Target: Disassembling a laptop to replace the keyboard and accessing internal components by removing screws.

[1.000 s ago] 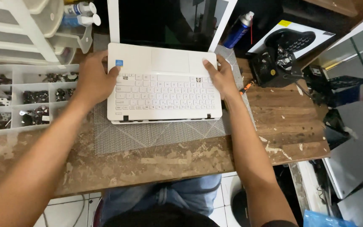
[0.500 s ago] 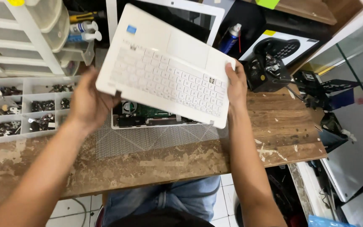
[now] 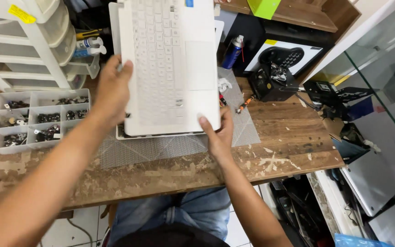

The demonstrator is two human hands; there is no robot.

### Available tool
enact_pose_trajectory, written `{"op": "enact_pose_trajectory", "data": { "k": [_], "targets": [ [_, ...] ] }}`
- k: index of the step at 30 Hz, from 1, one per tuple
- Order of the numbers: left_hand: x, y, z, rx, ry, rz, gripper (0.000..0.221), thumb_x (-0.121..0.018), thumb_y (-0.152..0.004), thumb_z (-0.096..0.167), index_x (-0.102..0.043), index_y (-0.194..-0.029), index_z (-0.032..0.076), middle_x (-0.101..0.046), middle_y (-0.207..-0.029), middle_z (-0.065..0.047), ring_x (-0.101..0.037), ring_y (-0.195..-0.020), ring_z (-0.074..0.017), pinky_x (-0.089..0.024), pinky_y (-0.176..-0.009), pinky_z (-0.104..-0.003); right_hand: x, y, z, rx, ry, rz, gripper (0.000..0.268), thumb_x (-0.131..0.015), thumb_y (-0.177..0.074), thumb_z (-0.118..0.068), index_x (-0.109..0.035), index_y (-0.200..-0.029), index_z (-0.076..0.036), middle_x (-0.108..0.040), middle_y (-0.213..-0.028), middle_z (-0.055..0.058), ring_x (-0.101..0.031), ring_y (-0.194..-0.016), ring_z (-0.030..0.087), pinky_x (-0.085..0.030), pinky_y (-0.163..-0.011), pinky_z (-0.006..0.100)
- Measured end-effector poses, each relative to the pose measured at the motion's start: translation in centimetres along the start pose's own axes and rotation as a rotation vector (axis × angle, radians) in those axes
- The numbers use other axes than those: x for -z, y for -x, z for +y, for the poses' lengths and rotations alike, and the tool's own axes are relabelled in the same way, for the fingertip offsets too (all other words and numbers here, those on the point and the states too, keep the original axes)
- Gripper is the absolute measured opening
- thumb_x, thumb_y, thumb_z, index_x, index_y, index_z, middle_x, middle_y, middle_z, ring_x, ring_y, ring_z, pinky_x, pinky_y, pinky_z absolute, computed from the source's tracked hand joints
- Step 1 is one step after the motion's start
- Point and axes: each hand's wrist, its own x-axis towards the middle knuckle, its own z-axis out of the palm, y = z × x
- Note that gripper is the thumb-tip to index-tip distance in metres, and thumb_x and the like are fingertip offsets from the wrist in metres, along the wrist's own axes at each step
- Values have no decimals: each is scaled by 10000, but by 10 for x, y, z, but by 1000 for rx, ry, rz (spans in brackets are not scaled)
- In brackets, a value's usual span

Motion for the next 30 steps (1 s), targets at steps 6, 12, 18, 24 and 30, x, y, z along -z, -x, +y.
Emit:
{"op": "enact_pose_trajectory", "data": {
  "k": [6,12,18,24,30],
  "targets": [
    [18,-36,68,213,-429,-247,308,-455,-1087,250,-606,-1346,179,-731,-1191,-58,-711,-1085,-227,-574,-907,-428,27,-36,-24,259,338,-151,160,-630,-1019,-286,-593,-1009,-130,-673,-826,19,-634,-622,82,-459,-490,156],
    [11,-61,91,167,-791,-506,368,-474,-1070,292,-648,-1384,210,-712,-1301,13,-662,-1175,-176,-457,-1016,-340,37,-89,-69,412,816,-312,491,-599,-1025,-349,-470,-1381,-37,-537,-1220,154,-555,-1071,260,-479,-920,389],
    [-10,-92,61,113,-804,-730,435,-485,-1021,307,-600,-1394,115,-576,-1502,-78,-531,-1406,-254,-379,-1217,-442,24,-126,-36,-334,379,-361,454,-561,-966,-415,-534,-1318,-130,-739,-966,83,-688,-719,180,-507,-555,294],
    [-24,-110,29,125,-856,-812,384,-555,-999,318,-682,-1317,144,-645,-1437,-17,-601,-1332,-200,-448,-1136,-364,35,-128,30,-292,190,-247,249,-568,-1021,-362,-637,-1030,-123,-719,-906,16,-649,-738,87,-504,-616,236],
    [-24,-105,7,14,-1123,-650,408,-542,-1051,354,-620,-1377,121,-582,-1423,-183,-617,-1188,-414,-529,-905,-534,44,-116,63,-338,99,-156,329,-588,-982,-424,-619,-1066,-107,-756,-997,69,-703,-812,133,-554,-651,265]
  ]
}}
